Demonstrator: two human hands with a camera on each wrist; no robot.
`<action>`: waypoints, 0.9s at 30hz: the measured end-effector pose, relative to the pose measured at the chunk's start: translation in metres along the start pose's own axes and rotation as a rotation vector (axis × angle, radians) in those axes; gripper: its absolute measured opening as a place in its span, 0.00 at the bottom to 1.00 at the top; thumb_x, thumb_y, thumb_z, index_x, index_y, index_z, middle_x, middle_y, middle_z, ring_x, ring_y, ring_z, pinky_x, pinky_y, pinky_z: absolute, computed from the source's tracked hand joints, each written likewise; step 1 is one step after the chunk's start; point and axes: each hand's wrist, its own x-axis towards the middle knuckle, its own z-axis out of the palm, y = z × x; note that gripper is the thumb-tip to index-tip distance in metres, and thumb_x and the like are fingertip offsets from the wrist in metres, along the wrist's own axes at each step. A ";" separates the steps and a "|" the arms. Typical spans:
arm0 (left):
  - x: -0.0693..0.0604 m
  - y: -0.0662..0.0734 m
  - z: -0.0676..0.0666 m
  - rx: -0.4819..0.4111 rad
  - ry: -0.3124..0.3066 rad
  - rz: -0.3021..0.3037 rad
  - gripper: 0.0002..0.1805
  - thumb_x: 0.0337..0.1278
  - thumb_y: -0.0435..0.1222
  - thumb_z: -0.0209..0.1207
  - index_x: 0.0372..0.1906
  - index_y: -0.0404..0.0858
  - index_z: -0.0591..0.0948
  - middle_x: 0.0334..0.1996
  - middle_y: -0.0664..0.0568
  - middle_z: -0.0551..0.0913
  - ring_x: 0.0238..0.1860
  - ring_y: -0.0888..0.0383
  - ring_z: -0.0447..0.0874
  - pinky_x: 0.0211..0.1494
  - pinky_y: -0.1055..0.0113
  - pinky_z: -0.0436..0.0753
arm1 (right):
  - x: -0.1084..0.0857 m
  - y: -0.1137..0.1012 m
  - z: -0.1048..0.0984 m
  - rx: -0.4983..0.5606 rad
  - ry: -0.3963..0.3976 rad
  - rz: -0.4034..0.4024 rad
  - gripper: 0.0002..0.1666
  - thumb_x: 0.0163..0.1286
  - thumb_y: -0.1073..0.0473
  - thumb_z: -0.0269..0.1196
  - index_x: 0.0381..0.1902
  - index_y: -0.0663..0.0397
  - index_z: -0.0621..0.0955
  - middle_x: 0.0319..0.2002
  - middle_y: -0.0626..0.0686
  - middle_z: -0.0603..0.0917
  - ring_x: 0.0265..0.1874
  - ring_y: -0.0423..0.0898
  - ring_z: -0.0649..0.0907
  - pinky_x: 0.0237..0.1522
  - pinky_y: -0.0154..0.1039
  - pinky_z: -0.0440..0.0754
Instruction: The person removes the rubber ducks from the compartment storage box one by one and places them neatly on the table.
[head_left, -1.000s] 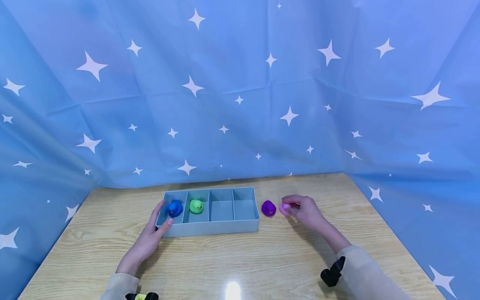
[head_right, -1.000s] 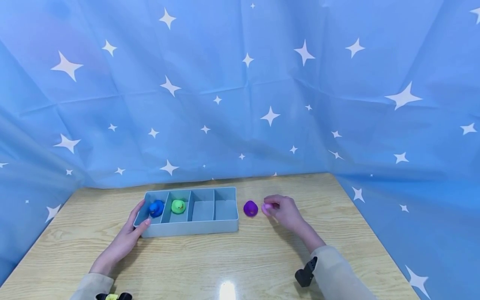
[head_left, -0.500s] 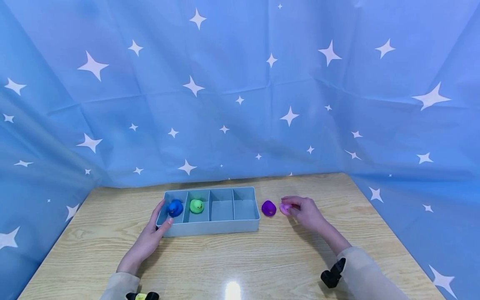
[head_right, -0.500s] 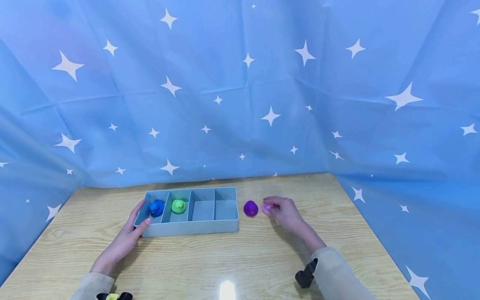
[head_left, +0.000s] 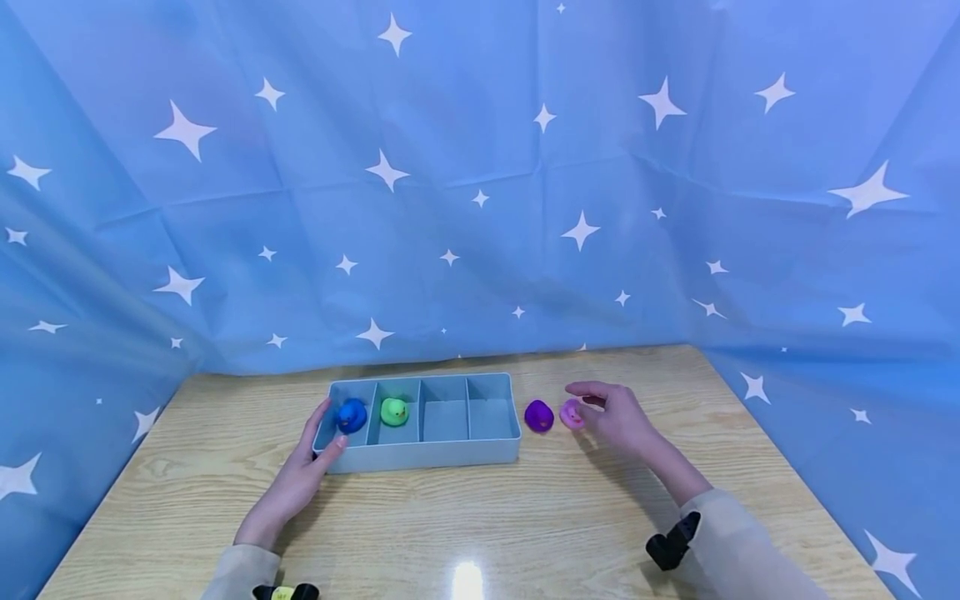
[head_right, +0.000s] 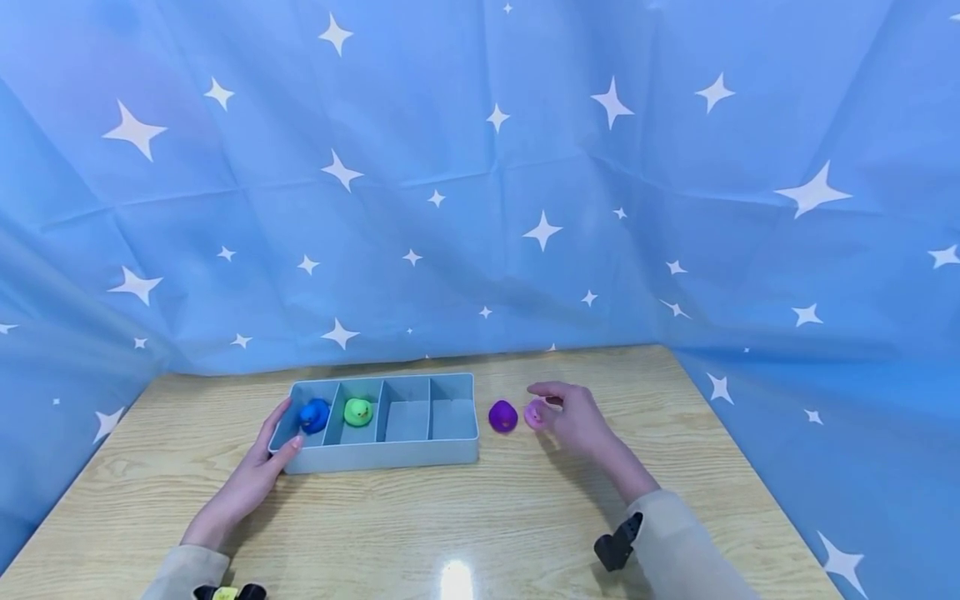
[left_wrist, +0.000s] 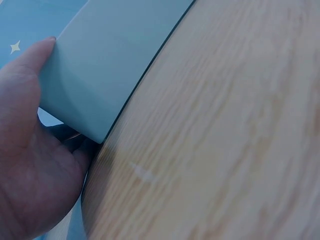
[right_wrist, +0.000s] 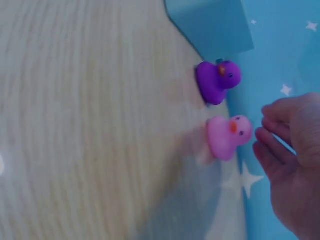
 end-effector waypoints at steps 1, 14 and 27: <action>0.000 0.000 0.000 0.001 0.000 -0.001 0.42 0.80 0.54 0.47 0.84 0.59 0.36 0.82 0.37 0.36 0.78 0.27 0.35 0.71 0.26 0.47 | 0.001 -0.002 -0.001 0.002 0.002 -0.007 0.18 0.69 0.72 0.65 0.56 0.68 0.84 0.53 0.67 0.85 0.53 0.66 0.84 0.54 0.56 0.83; 0.000 -0.001 -0.001 -0.005 0.009 0.015 0.42 0.80 0.53 0.47 0.84 0.58 0.36 0.82 0.36 0.36 0.78 0.27 0.36 0.71 0.26 0.47 | 0.007 -0.044 0.000 0.093 -0.042 -0.056 0.17 0.69 0.72 0.64 0.56 0.68 0.84 0.55 0.65 0.85 0.52 0.63 0.85 0.49 0.45 0.87; 0.001 -0.001 0.000 0.002 0.008 0.010 0.42 0.80 0.53 0.47 0.84 0.57 0.36 0.82 0.36 0.36 0.78 0.27 0.35 0.72 0.26 0.46 | 0.011 -0.073 0.021 0.098 -0.131 -0.122 0.16 0.71 0.71 0.63 0.56 0.67 0.84 0.54 0.64 0.85 0.52 0.60 0.86 0.53 0.52 0.85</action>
